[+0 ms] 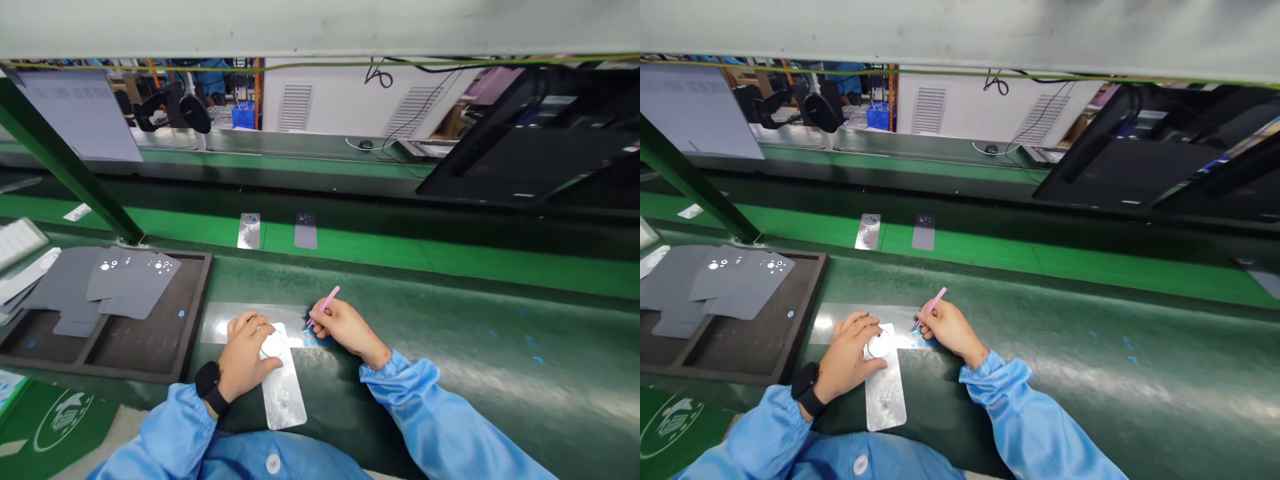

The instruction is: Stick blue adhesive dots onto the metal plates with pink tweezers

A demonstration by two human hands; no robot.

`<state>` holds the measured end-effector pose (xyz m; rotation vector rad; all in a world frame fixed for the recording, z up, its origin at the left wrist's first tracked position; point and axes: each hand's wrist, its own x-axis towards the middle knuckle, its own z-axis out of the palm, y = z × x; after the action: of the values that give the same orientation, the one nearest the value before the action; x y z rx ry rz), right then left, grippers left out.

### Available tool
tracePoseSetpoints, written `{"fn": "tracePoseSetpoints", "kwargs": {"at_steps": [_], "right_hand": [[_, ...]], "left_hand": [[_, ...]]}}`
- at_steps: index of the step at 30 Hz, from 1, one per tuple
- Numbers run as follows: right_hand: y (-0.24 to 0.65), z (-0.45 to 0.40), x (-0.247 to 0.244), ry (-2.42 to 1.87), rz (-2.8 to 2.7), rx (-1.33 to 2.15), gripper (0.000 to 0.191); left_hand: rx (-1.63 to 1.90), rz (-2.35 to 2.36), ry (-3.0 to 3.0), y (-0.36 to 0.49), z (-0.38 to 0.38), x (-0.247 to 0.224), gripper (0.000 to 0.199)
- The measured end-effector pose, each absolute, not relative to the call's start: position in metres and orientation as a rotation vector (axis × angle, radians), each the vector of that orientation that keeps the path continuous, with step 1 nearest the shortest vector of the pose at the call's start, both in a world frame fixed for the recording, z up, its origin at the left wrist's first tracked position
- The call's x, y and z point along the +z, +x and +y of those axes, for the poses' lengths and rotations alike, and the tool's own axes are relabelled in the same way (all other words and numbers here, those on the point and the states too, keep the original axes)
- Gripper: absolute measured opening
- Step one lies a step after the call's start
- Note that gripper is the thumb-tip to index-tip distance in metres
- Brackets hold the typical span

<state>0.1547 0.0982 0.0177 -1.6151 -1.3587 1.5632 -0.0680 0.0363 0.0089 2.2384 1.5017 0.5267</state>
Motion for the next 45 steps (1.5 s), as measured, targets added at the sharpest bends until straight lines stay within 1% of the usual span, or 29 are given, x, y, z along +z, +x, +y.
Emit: {"fn": "tracePoseSetpoints", "kwargs": {"at_steps": [3, 10, 12, 15, 19, 21, 26, 31, 45], "right_hand": [[0.153, 0.098, 0.016, -1.639, -1.329, 1.545, 0.015], [0.156, 0.096, 0.018, -1.535, -1.210, 1.602, 0.034], [0.153, 0.092, 0.022, -1.487, -1.211, 1.614, 0.036], [0.138, 0.084, 0.026, -1.451, -1.282, 1.625, 0.032], [0.113, 0.082, 0.024, -1.510, -1.367, 1.675, 0.018], [0.106, 0.085, 0.023, -1.555, -1.409, 1.675, 0.015], [0.104, 0.092, 0.021, -1.606, -1.492, 1.667, 0.016], [0.104, 0.090, 0.022, -1.617, -1.462, 1.663, 0.020], [0.107, 0.088, 0.020, -1.587, -1.555, 1.596, 0.015]], "left_hand": [[0.508, 1.471, 2.253, -0.067, 0.035, 0.001, 0.052], [0.555, 1.444, 2.244, -0.068, 0.032, -0.005, 0.051], [0.563, 1.437, 2.244, -0.068, 0.032, -0.006, 0.050], [0.570, 1.440, 2.240, -0.068, 0.032, -0.006, 0.047], [0.521, 1.438, 2.220, -0.067, 0.032, -0.004, 0.044], [0.490, 1.427, 2.200, -0.067, 0.032, -0.002, 0.043], [0.473, 1.394, 2.164, -0.066, 0.033, 0.002, 0.044], [0.478, 1.399, 2.158, -0.067, 0.032, 0.003, 0.046], [0.465, 1.435, 2.203, -0.067, 0.029, 0.002, 0.041]]}}
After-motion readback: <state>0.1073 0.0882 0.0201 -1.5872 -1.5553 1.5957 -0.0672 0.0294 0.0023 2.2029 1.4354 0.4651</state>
